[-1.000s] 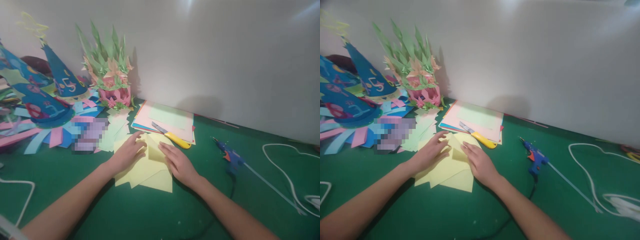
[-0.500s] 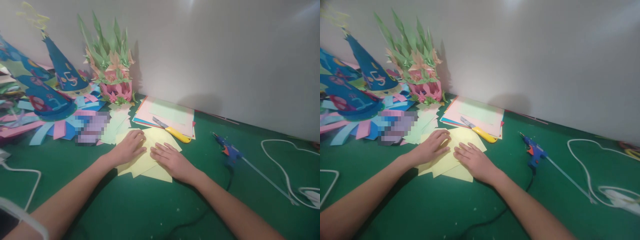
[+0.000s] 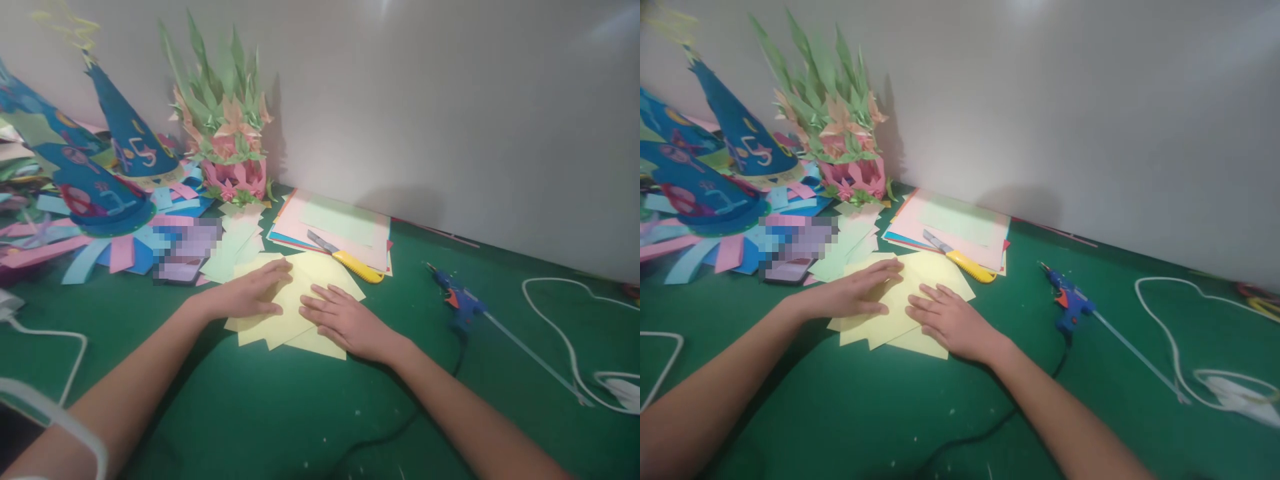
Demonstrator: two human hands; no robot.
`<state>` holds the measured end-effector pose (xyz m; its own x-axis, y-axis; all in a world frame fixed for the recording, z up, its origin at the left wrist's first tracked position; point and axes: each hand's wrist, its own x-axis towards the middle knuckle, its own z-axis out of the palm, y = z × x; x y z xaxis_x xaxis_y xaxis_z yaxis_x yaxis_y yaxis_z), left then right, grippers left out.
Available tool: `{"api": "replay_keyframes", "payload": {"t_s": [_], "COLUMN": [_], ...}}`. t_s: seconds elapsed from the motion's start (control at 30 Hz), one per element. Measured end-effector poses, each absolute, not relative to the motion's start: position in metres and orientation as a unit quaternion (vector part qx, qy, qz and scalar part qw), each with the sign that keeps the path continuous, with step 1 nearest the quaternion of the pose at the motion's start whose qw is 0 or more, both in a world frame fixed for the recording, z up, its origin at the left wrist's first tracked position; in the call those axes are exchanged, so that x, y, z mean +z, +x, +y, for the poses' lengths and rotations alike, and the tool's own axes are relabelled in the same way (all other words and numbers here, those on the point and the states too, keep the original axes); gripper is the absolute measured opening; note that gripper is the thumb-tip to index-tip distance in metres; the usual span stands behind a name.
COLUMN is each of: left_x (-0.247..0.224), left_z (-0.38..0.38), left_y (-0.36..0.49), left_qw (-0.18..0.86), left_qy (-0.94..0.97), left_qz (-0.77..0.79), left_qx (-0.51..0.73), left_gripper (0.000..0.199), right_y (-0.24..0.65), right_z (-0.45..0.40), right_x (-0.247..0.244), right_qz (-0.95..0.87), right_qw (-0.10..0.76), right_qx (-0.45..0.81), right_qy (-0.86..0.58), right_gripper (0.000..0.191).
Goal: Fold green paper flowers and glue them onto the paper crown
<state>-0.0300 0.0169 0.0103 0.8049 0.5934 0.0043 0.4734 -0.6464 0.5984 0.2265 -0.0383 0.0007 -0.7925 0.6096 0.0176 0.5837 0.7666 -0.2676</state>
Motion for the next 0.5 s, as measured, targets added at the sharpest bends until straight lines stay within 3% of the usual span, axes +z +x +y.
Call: {"api": "replay_keyframes", "payload": {"t_s": [0.23, 0.5], "left_x": [0.0133, 0.0135], "left_z": [0.0185, 0.0207], "left_y": [-0.0391, -0.0409], "left_qw": [0.340, 0.359], "left_qy": [0.892, 0.891], "left_qz": [0.296, 0.276], "left_qx": [0.034, 0.020], "left_gripper": [0.075, 0.073], "right_y": [0.2272, 0.2258], "right_z": [-0.0377, -0.0390], "right_x": [-0.0009, 0.0022], "right_qz": [-0.945, -0.947], "right_qw": [0.063, 0.067], "right_qx": [0.131, 0.137], "right_qy": [-0.294, -0.283], "right_gripper": [0.042, 0.041]}}
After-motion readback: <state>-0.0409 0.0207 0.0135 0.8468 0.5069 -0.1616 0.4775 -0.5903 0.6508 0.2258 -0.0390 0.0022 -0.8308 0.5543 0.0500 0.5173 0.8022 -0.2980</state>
